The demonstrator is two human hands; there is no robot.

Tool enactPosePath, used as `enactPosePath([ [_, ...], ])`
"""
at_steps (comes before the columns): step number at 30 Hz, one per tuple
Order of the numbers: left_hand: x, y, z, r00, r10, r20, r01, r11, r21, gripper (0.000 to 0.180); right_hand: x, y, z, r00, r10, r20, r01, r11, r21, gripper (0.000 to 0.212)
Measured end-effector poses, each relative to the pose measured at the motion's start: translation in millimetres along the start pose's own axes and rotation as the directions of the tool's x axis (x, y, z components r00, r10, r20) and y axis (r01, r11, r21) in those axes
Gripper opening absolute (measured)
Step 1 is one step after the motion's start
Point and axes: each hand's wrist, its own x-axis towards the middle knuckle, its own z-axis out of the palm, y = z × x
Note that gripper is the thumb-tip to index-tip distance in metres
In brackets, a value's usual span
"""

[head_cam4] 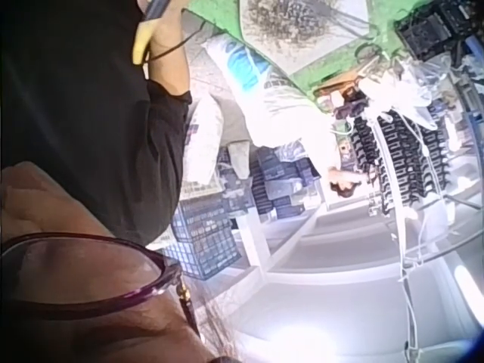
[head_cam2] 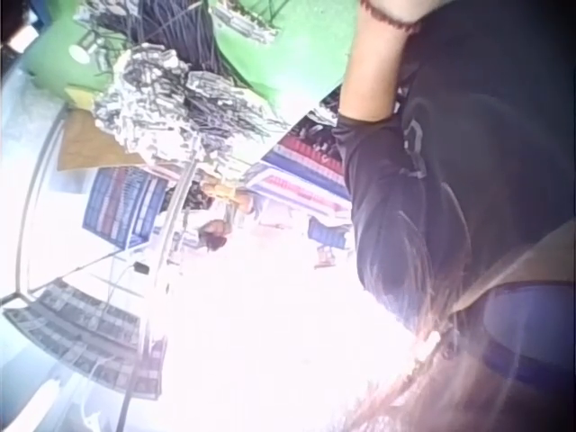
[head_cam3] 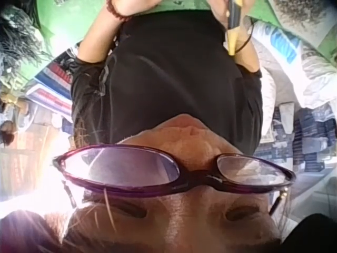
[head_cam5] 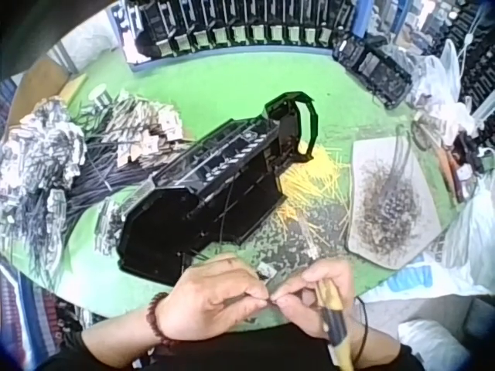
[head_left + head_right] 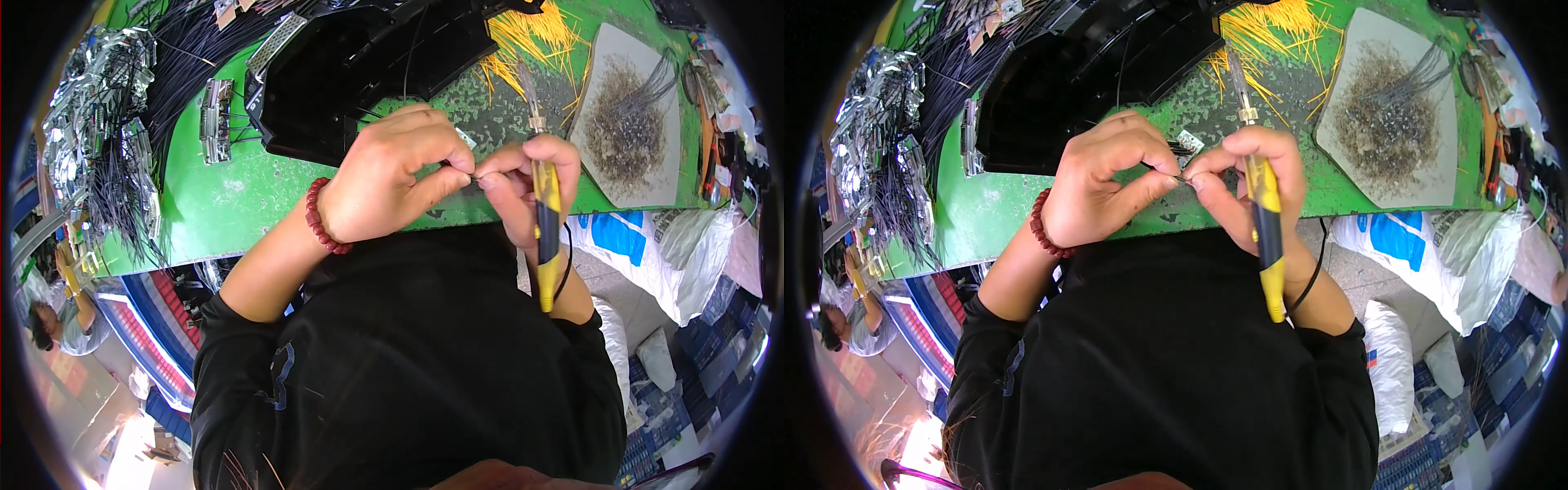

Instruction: The person solders wires onto electronic components with a soldering iron, then assembles the components into plastic housings by hand.

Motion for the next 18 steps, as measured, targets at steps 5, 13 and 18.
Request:
enactPosePath([
  [5, -1, 3, -1, 0.997, -0.049, 0.058, 0.037, 0.983, 0.182, 0.014, -2, 2, 0, 0.999, 0.001, 0.05, 0.011, 0.97, -0.245, 0.042],
  [13, -7, -14, 15, 0.999, -0.02, 0.046, 0.002, 0.932, 0.361, 0.016, -8, -19, -17, 0.969, 0.209, -0.131, -0.233, 0.948, -0.215, 0.035],
  [18, -5, -17, 18, 0.997, -0.014, 0.071, -0.014, 0.922, 0.386, 0.016, -32, -24, -29, 0.963, 0.222, -0.155, -0.256, 0.932, -0.256, 0.061],
])
